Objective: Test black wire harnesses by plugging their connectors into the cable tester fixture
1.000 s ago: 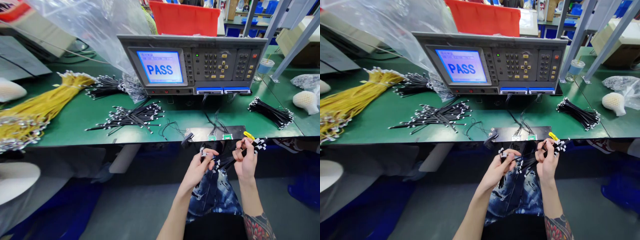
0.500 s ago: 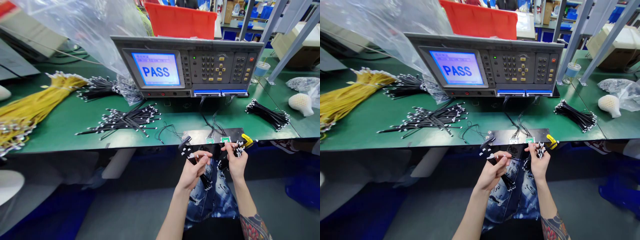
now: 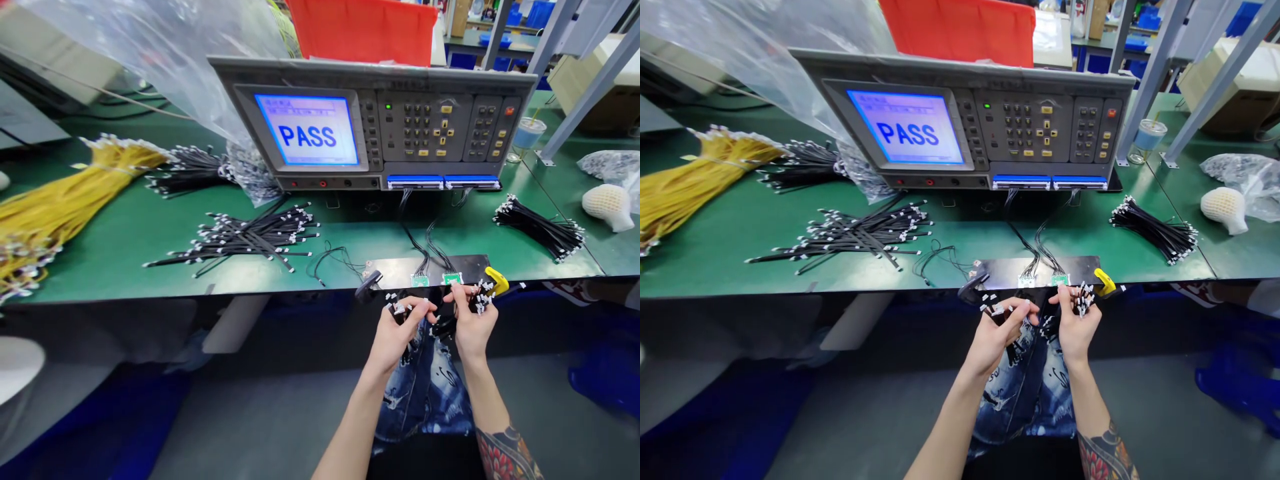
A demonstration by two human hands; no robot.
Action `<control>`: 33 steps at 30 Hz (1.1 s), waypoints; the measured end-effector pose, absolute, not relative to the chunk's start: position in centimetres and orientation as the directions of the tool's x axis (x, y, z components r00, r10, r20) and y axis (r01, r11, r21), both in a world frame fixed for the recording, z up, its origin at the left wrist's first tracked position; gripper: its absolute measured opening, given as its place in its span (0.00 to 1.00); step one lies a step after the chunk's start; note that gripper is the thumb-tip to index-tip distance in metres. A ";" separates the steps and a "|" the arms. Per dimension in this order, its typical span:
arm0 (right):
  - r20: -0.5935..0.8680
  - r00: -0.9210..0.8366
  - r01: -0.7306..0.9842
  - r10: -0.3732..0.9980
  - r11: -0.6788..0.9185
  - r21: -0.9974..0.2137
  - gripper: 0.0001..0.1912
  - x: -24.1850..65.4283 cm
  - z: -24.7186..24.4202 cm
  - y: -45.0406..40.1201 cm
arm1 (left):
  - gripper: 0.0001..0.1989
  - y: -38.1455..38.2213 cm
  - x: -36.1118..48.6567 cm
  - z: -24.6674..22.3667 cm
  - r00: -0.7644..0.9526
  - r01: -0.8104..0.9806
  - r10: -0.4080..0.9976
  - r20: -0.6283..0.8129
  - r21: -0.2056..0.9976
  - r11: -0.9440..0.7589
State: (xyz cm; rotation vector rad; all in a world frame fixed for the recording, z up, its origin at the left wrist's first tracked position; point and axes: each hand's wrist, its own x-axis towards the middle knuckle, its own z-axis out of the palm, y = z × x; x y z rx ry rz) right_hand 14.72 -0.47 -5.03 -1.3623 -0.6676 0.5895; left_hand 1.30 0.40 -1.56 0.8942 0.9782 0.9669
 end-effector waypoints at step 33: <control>-0.133 0.317 -0.197 0.939 -0.072 -0.978 0.26 17.4 -5.2 -0.8 | 0.16 1.4 2.3 -2.2 0.057 -0.200 0.986 -0.154 0.966 0.162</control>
